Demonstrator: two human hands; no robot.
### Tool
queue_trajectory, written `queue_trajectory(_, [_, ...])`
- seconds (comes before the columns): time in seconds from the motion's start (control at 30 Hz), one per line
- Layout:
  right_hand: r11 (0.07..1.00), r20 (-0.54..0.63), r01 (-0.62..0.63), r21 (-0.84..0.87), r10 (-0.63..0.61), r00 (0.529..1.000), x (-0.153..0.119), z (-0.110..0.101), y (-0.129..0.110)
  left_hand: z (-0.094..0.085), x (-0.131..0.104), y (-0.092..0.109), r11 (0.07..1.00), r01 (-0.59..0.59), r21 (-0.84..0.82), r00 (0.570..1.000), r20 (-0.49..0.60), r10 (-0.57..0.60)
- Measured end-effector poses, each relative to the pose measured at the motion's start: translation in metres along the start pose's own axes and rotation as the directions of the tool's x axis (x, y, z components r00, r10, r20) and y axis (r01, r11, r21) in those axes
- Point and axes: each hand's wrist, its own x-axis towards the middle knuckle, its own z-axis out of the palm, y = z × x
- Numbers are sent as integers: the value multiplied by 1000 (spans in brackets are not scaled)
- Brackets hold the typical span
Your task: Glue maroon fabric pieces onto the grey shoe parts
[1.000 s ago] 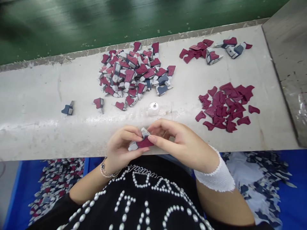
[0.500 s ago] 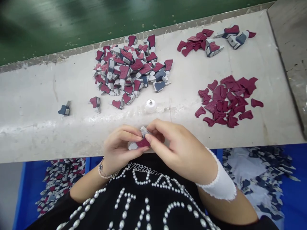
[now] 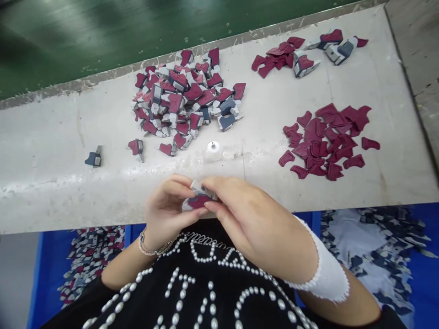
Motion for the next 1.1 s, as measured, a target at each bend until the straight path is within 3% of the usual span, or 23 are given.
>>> queue_trajectory(0.07, [999,21,-10,-51,11,1000,0,0,1,-2,-1,3,990,141,30,988,61,-143])
queue_trajectory(0.13, [995,46,-2,-104,7,999,-1,1,1,-4,-1,8,978,175,115,976,110,-188])
queue_trajectory(0.23, [985,59,83,-150,-74,995,-2,2,2,-6,0,12,973,180,145,972,127,-199])
queue_trajectory(0.33, [976,65,149,-160,-140,988,-3,0,1,-2,0,13,974,200,104,976,69,-208])
queue_trajectory(0.43, [978,81,151,-143,-140,987,-3,-3,-1,4,-2,11,974,228,12,973,44,-228])
queue_trajectory(0.57, [981,67,154,-120,-147,987,-3,-5,-2,3,-1,9,960,256,-113,964,107,-245])
queue_trajectory(0.73, [985,61,145,-93,-139,988,-4,-5,1,-8,0,11,955,293,-48,934,227,-276])
queue_trajectory(1.1, [986,101,150,-78,-142,985,-1,-4,-1,-5,-6,9,917,324,-234,936,220,-274])
